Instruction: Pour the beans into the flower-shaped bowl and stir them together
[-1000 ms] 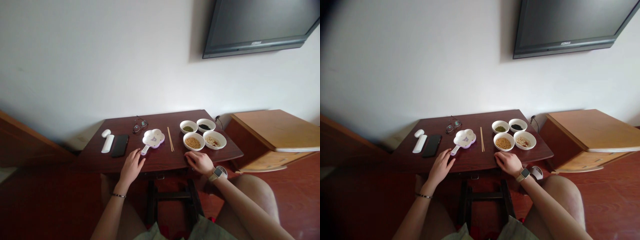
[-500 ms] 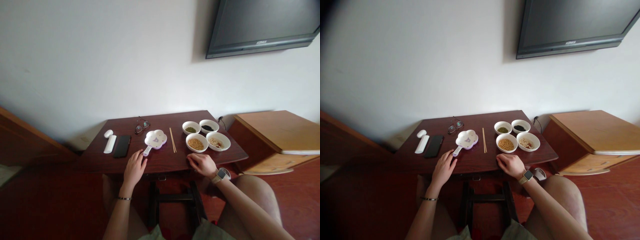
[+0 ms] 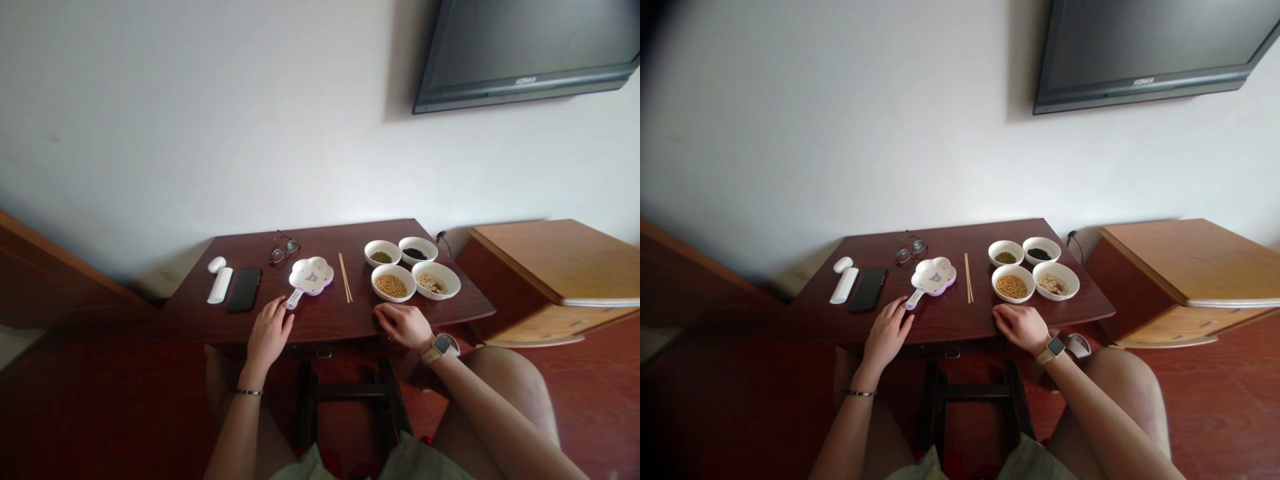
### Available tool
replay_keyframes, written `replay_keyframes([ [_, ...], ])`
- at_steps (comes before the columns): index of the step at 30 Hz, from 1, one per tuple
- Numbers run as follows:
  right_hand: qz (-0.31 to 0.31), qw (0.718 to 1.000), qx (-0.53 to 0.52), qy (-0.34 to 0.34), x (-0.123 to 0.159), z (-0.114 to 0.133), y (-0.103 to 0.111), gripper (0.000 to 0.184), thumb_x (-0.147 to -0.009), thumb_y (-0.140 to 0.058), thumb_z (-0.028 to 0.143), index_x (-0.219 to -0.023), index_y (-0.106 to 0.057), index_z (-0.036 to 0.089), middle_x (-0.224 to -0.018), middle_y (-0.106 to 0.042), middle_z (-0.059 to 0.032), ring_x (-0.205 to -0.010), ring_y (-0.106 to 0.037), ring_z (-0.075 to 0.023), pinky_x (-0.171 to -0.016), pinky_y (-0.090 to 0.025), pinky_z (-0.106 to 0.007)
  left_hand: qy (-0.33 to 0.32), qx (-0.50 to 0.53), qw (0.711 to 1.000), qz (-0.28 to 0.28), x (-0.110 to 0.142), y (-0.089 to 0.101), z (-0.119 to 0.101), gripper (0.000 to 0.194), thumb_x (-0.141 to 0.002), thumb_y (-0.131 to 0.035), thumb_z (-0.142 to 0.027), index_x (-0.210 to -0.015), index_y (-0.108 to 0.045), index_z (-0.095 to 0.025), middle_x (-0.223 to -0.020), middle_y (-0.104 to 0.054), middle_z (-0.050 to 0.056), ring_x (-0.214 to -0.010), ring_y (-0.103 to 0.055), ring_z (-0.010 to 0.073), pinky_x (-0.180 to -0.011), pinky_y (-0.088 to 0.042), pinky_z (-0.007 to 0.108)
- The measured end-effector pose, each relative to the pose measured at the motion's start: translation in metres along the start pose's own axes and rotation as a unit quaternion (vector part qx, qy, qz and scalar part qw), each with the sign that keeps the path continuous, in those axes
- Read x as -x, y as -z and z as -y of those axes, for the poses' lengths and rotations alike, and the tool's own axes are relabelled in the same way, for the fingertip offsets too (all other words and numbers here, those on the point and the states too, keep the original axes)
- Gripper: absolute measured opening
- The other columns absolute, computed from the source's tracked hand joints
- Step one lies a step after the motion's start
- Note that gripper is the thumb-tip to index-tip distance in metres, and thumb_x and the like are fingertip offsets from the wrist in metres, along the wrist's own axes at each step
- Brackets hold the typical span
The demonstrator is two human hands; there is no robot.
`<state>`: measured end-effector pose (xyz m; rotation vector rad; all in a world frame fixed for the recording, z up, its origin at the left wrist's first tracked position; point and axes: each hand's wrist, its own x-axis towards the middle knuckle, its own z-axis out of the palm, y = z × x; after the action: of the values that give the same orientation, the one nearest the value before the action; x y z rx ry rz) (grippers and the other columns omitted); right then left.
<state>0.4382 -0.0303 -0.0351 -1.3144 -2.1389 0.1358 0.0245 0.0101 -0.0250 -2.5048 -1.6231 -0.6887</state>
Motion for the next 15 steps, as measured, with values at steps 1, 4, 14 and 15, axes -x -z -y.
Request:
replay_keyframes([
  [1, 0.0, 1.0, 0.0, -0.001, 0.0, 0.0, 0.0, 0.026, -0.112, -0.054, 0.033, -0.115, -0.078, 0.026, -0.107, -0.086, -0.0067, -0.088, -0.082, -0.023, -0.076, -0.056, -0.032, 0.0, -0.001, 1.0, 0.0, 0.0, 0.0, 0.0, 0.04, -0.113, -0.048, -0.036, -0.15, -0.06, -0.024, -0.157, -0.062, 0.016, -0.146, -0.058, 0.0364, -0.122, -0.049, 0.056],
  [4, 0.001, 1.0, -0.002, -0.003, -0.001, 0.001, 0.001, 0.026, -0.113, -0.053, 0.034, -0.115, -0.078, 0.026, -0.106, -0.086, -0.0063, -0.088, -0.082, -0.0232, -0.076, -0.056, -0.032, -0.002, -0.007, 1.0, 0.001, -0.001, -0.001, 0.001, 0.04, -0.114, -0.048, -0.036, -0.148, -0.061, -0.022, -0.156, -0.062, 0.017, -0.145, -0.058, 0.0368, -0.121, -0.05, 0.056],
  [14, 0.008, 1.0, -0.009, -0.005, -0.002, 0.0, 0.002, 0.026, -0.113, -0.053, 0.035, -0.112, -0.078, 0.026, -0.102, -0.086, -0.0053, -0.086, -0.081, -0.0216, -0.076, -0.056, -0.03, -0.035, 0.005, 0.999, 0.03, -0.004, -0.001, 0.016, 0.043, -0.111, -0.052, -0.038, -0.15, -0.062, -0.022, -0.155, -0.061, 0.018, -0.142, -0.058, 0.0367, -0.12, -0.05, 0.059],
  [15, 0.008, 1.0, -0.008, -0.005, -0.002, 0.0, 0.002, 0.027, -0.113, -0.053, 0.035, -0.112, -0.078, 0.026, -0.101, -0.086, -0.0053, -0.086, -0.081, -0.0216, -0.076, -0.056, -0.03, -0.041, 0.013, 0.998, 0.041, -0.006, 0.001, 0.021, 0.044, -0.111, -0.052, -0.039, -0.151, -0.061, -0.022, -0.156, -0.061, 0.018, -0.143, -0.058, 0.0366, -0.121, -0.05, 0.059],
])
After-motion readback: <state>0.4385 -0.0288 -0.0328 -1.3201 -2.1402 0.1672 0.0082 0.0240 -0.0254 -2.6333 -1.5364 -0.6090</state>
